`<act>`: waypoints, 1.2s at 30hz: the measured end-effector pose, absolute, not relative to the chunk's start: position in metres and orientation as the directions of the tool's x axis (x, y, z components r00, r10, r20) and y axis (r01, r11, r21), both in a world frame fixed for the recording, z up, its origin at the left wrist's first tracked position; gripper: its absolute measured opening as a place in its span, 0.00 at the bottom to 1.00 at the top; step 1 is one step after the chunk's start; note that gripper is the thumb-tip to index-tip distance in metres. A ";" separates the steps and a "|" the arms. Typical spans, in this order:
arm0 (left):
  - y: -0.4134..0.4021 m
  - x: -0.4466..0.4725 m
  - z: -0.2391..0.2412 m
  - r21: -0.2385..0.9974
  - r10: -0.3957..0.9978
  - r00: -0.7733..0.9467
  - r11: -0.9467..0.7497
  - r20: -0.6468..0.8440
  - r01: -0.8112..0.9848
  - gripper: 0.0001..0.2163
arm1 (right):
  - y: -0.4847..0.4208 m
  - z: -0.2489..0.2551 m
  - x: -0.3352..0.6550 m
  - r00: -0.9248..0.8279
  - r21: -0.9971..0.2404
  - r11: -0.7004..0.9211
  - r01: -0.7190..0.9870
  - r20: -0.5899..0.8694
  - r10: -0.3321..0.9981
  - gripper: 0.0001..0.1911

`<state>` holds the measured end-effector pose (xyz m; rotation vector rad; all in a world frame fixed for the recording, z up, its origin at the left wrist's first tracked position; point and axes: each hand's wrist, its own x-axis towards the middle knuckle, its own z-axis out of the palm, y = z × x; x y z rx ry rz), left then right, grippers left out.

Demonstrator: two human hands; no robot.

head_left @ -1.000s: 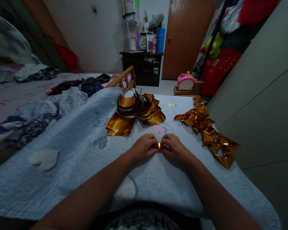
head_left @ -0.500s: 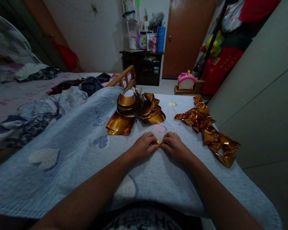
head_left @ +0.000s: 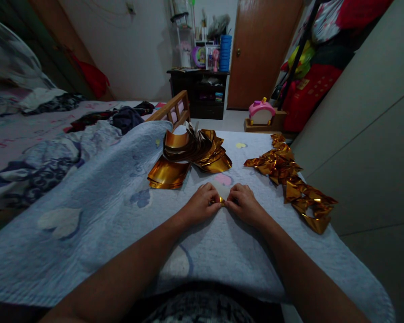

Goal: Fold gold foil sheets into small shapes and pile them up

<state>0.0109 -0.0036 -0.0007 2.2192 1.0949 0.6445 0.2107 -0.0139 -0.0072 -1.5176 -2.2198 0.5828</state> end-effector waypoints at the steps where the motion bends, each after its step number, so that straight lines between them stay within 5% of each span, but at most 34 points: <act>1: -0.004 0.011 0.000 0.677 0.821 0.549 -0.495 0.158 0.545 0.06 | -0.014 -0.007 0.210 -0.338 -0.534 0.326 0.780 0.079 0.938 0.07; 13: -0.005 0.015 -0.006 0.587 0.841 0.510 -0.508 0.181 0.630 0.05 | -0.013 -0.009 0.206 -0.293 -0.518 0.293 0.804 0.084 0.952 0.07; 36: -0.004 0.013 -0.005 0.623 0.846 0.507 -0.487 0.164 0.612 0.05 | -0.015 -0.012 0.199 -0.237 -0.439 0.250 0.863 0.085 0.968 0.08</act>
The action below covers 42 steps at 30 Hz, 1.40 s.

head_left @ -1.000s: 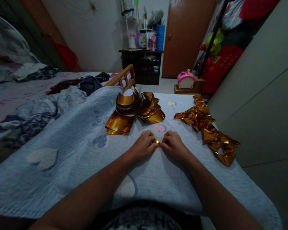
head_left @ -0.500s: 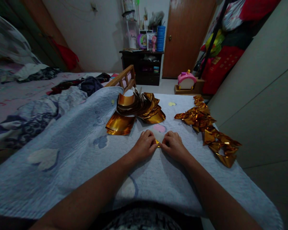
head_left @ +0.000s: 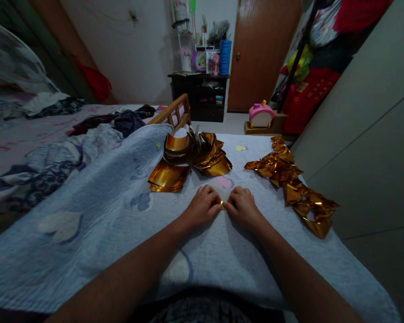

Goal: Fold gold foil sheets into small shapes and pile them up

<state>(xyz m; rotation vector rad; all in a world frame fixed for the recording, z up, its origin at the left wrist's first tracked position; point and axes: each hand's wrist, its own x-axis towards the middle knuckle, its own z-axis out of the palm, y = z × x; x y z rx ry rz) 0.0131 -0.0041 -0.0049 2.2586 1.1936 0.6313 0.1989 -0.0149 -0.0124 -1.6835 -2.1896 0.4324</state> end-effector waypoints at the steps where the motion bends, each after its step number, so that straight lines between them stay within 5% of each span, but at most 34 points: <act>1: -0.004 0.013 -0.005 0.622 0.847 0.505 -0.486 0.165 0.614 0.06 | -0.015 -0.013 0.199 -0.238 -0.434 0.252 0.865 0.089 0.967 0.08; 42: -0.002 0.012 -0.006 0.595 0.828 0.544 -0.506 0.133 0.624 0.05 | -0.027 0.000 0.193 -0.169 -0.286 0.181 0.941 0.067 0.983 0.15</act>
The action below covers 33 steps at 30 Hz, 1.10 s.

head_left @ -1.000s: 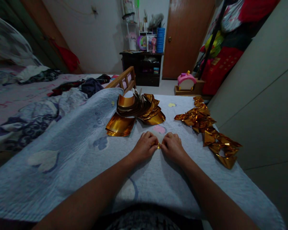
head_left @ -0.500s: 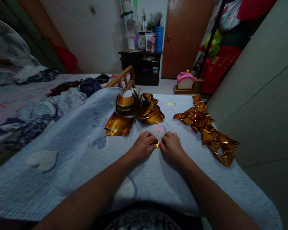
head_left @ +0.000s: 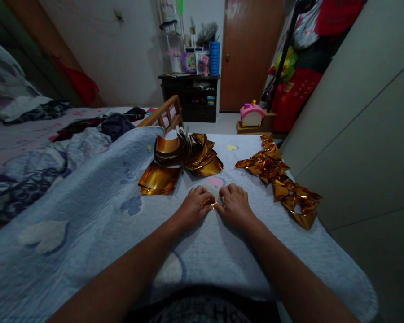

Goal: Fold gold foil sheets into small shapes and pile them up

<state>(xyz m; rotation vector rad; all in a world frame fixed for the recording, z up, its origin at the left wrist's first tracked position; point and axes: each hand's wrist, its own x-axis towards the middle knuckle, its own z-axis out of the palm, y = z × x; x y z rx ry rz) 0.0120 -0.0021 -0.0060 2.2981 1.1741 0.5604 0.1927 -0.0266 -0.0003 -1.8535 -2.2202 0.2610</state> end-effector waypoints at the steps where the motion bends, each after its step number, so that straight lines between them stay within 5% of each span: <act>1: -0.002 0.012 -0.006 0.595 0.828 0.544 -0.505 0.132 0.625 0.05 | -0.026 -0.001 0.195 -0.161 -0.295 0.173 0.940 0.065 0.985 0.15; 17: -0.003 0.011 -0.006 0.578 0.812 0.554 -0.544 0.182 0.608 0.06 | -0.019 -0.010 0.219 -0.168 -0.397 0.209 0.894 0.136 0.976 0.13; 23: 0.000 0.008 -0.014 0.541 0.890 0.388 -0.453 0.237 0.708 0.30 | -0.019 -0.009 0.211 -0.232 -0.349 0.274 0.896 0.157 0.960 0.22; 33: 0.003 0.006 -0.014 0.652 0.866 0.403 -0.491 0.296 0.578 0.40 | -0.018 -0.010 0.211 -0.224 -0.398 0.264 0.879 0.146 0.964 0.22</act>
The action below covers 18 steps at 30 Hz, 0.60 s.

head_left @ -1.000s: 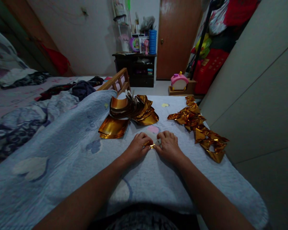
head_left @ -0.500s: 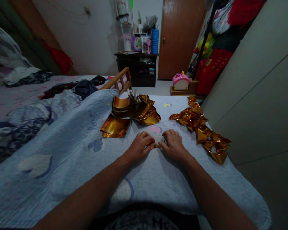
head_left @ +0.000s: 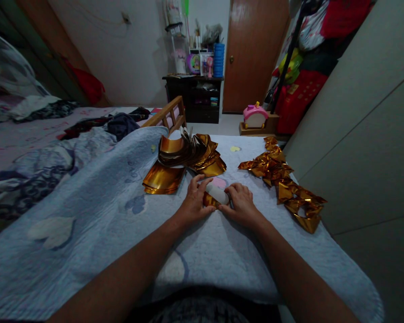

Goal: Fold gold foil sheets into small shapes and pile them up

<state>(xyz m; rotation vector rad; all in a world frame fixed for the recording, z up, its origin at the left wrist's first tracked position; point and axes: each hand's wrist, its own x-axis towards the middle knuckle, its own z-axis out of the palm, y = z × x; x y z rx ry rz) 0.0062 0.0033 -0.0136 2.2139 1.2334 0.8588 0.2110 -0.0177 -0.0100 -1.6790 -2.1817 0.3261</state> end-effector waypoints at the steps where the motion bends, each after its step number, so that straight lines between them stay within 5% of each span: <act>1: 0.002 0.007 -0.012 0.641 0.862 0.401 -0.500 0.309 0.582 0.40 | -0.017 -0.010 0.211 -0.219 -0.405 0.259 0.877 0.144 0.965 0.23; 6: -0.003 0.007 -0.007 0.561 0.823 0.439 -0.568 0.361 0.602 0.40 | -0.015 -0.011 0.209 -0.224 -0.444 0.262 0.857 0.139 0.965 0.23; 11: -0.005 0.007 -0.005 0.497 0.787 0.473 -0.617 0.396 0.610 0.40 | -0.012 -0.007 0.209 -0.295 -0.519 0.324 0.791 0.141 0.945 0.13; 18: -0.004 0.008 -0.008 0.562 0.822 0.400 -0.570 0.406 0.600 0.39 | -0.014 -0.001 0.210 -0.297 -0.651 0.322 0.687 0.153 0.943 0.02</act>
